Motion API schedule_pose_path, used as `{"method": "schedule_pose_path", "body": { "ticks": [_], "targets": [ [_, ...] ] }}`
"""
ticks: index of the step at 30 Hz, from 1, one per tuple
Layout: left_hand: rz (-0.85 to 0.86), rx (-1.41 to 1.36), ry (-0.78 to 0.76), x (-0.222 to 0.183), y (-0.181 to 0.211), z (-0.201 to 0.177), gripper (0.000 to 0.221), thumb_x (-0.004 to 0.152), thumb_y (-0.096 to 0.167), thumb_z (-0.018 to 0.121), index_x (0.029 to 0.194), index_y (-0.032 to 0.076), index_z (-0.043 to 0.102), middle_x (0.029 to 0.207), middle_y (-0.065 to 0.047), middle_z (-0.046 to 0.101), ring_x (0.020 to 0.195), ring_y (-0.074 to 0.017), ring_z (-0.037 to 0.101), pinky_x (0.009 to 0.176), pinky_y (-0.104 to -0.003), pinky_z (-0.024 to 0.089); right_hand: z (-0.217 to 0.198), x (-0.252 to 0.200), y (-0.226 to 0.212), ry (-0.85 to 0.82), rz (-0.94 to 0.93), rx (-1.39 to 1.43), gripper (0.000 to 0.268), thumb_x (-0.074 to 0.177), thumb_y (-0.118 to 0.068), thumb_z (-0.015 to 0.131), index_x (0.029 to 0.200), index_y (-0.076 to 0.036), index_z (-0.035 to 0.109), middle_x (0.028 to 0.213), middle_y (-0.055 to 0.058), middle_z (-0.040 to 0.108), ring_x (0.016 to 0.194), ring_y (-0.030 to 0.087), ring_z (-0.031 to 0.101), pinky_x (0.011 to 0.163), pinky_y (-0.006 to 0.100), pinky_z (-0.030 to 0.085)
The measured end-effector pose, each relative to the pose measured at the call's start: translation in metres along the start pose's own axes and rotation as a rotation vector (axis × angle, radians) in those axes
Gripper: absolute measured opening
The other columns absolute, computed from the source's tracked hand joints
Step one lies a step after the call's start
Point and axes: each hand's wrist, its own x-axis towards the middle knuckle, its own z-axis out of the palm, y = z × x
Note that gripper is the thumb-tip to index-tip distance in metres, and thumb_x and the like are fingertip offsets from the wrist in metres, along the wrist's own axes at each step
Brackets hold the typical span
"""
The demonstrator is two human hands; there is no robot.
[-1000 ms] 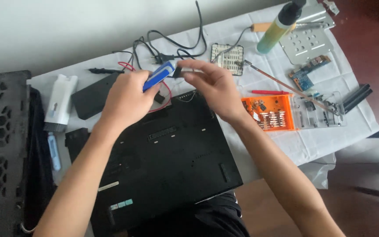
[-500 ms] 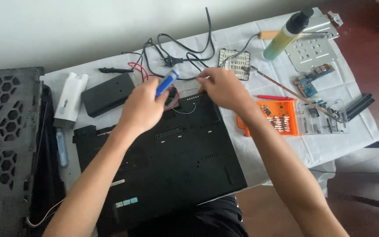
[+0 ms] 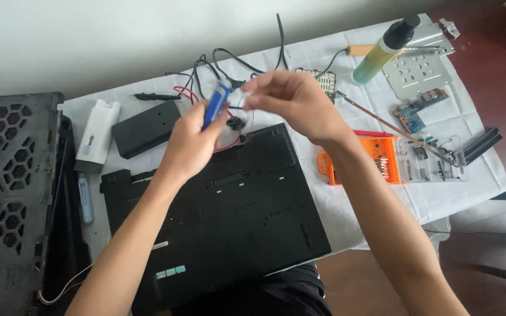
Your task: Disassembling the bottom casing of a laptop by removing screws and small covers using a screwdriver.
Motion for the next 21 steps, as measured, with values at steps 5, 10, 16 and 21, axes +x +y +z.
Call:
{"method": "schedule_pose_path", "body": {
  "ticks": [5,10,16,21],
  "targets": [
    [0.163,-0.229,-0.034,0.003,0.010,-0.001,0.032,0.106,0.027,0.050,0.130,0.009,0.061,0.083,-0.001,0.057,0.069,-0.0124,0.062,0.069,-0.029,0.049,-0.009,-0.005,-0.012,0.090,-0.345,0.057,0.010,0.104,-0.002,0.066,0.115,-0.001,0.066,0.110,0.010,0.072,0.102,0.018,0.074,0.100,0.029,0.063],
    [0.211,-0.227,0.064,-0.010,0.012,-0.011,0.031,0.105,0.027,0.050,0.128,0.010,0.062,0.097,-0.001,0.064,0.070,-0.0112,0.059,0.079,-0.027,0.046,-0.050,-0.017,-0.012,0.405,-0.306,0.066,0.009,0.108,-0.005,0.066,0.116,-0.009,0.066,0.107,0.008,0.076,0.100,0.017,0.078,0.091,0.026,0.068],
    [0.144,-0.310,0.093,-0.055,0.001,-0.029,0.029,0.108,0.022,0.048,0.128,0.006,0.062,0.089,-0.006,0.062,0.068,-0.0129,0.058,0.062,-0.025,0.041,-0.093,-0.043,-0.006,0.691,-0.170,-0.042,0.002,0.110,-0.007,0.070,0.111,-0.008,0.070,0.102,0.007,0.079,0.091,0.015,0.085,0.081,0.022,0.076],
    [0.015,-0.305,0.182,-0.091,-0.006,-0.035,0.030,0.106,0.019,0.047,0.129,0.005,0.059,0.121,-0.013,0.070,0.053,-0.0054,0.044,0.037,-0.018,0.021,-0.118,-0.064,0.020,0.713,-0.195,-0.229,0.004,0.115,-0.005,0.068,0.116,-0.004,0.071,0.103,0.008,0.078,0.084,0.013,0.079,0.080,0.021,0.073]
  ]
}}
